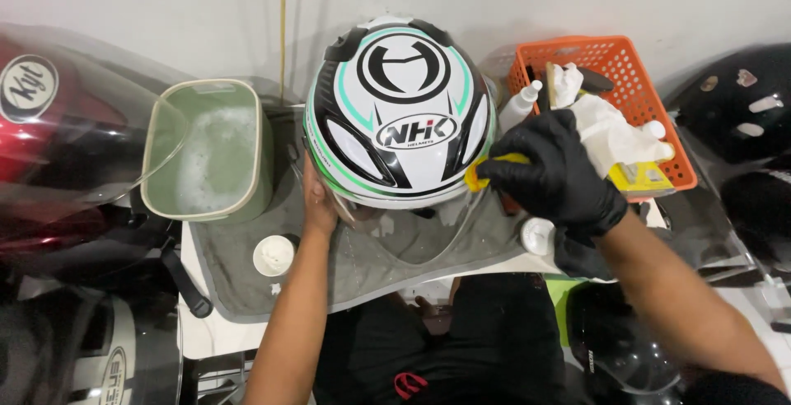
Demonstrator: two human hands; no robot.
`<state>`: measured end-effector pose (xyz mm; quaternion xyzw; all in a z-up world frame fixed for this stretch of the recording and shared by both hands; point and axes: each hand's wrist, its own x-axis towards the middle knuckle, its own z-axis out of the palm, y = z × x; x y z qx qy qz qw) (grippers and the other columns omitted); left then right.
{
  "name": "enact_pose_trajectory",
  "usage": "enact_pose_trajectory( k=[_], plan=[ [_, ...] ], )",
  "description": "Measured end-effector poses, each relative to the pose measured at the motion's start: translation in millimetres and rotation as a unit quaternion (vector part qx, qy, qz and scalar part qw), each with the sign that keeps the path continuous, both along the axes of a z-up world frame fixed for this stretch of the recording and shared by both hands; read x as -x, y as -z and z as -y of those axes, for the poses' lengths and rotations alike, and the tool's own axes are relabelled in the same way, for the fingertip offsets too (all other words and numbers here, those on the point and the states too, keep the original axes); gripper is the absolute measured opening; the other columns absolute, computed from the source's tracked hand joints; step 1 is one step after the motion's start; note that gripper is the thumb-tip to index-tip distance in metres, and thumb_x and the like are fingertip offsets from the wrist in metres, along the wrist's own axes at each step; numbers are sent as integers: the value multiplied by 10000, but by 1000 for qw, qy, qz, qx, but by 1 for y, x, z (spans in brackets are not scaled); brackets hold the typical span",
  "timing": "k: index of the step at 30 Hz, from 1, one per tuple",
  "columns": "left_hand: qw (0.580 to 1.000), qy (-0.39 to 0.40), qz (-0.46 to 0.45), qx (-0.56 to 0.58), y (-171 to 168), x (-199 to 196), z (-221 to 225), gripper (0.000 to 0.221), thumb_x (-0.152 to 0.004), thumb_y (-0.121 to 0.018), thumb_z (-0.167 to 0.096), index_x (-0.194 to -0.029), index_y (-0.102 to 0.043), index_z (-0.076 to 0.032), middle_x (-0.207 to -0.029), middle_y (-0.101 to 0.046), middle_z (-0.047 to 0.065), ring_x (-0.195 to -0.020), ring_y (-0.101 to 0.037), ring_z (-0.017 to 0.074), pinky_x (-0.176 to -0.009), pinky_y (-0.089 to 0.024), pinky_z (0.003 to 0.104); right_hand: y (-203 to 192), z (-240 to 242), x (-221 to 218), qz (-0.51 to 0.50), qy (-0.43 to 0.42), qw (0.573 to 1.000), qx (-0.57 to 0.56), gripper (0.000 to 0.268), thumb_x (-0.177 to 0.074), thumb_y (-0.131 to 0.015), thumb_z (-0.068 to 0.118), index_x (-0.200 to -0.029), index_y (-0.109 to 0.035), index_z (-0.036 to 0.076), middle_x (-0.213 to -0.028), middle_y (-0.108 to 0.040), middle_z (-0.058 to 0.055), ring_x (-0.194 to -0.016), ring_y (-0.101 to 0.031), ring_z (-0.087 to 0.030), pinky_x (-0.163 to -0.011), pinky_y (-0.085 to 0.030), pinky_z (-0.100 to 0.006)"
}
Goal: The person cleans a white motorcycle helmet with green and black graphics using a yellow cloth. They wipe the visor and the exterior shell, rotating the helmet to access different areas. The person also uses a small white container, likely containing a cleaning solution, to apply liquid to the cloth before wiping.
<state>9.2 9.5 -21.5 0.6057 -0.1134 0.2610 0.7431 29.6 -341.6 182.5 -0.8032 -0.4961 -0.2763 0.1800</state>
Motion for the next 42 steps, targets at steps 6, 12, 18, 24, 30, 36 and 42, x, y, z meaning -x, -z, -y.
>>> enact_pose_trajectory(
  k=[6,12,18,24,30,36,42],
  plan=[
    [998,-10,-8,-68,2,5,-11,1048,-901,-296,-813,-1620,-253,-52,-1579,-401,201,-1414,-440,331,-1193,-333,549,-20,-49,31,80,-54,994,-47,54,-967,-723,301,-984,-774,305,-996,-687,-25,-959,-645,-317,-811,-442,-474],
    [999,-25,-11,-47,-5,6,-5,1064,-879,-312,-854,-1616,-289,-86,-1580,-407,190,-1424,-423,319,-1197,-310,566,-11,-48,34,89,-18,993,-78,42,-965,-744,339,-964,-771,307,-967,-676,3,-912,-636,-282,-786,-463,-468],
    [992,-63,-48,-98,0,10,-10,1064,-898,-212,-871,-1628,-272,-99,-1600,-386,191,-1451,-388,317,-1215,-278,546,50,18,-13,57,80,991,-91,49,-890,-810,195,-927,-790,219,-989,-707,-47,-930,-640,-332,-790,-519,-457],
    [985,-82,-81,-132,18,9,-15,1076,-901,-125,-867,-1637,-237,-91,-1615,-356,206,-1468,-363,339,-1228,-257,549,58,0,-18,-63,76,966,-240,174,-934,-764,53,-1103,-796,70,-992,-674,-131,-871,-623,-391,-771,-543,-455],
    [987,-75,-69,-123,17,8,-17,1022,-921,-137,-831,-1628,-275,-106,-1578,-403,192,-1435,-413,327,-1217,-286,535,46,-30,37,-38,50,973,-224,166,-832,-802,107,-985,-821,168,-952,-692,-71,-895,-641,-347,-812,-554,-421],
    [990,-63,-49,-115,-5,9,-9,1005,-934,-164,-830,-1638,-257,-118,-1610,-376,170,-1454,-392,302,-1224,-281,524,75,-13,-15,-77,67,934,-341,163,-940,-768,13,-1103,-771,4,-978,-636,-161,-924,-641,-384,-850,-553,-439],
    [996,-51,-24,-72,-9,8,-2,1006,-927,-265,-835,-1624,-290,-111,-1614,-378,169,-1475,-364,290,-1236,-270,523,38,-38,24,-159,79,876,-449,150,-921,-761,-66,-1067,-745,-37,-996,-656,-164,-909,-663,-296,-821,-548,-378]
  ],
)
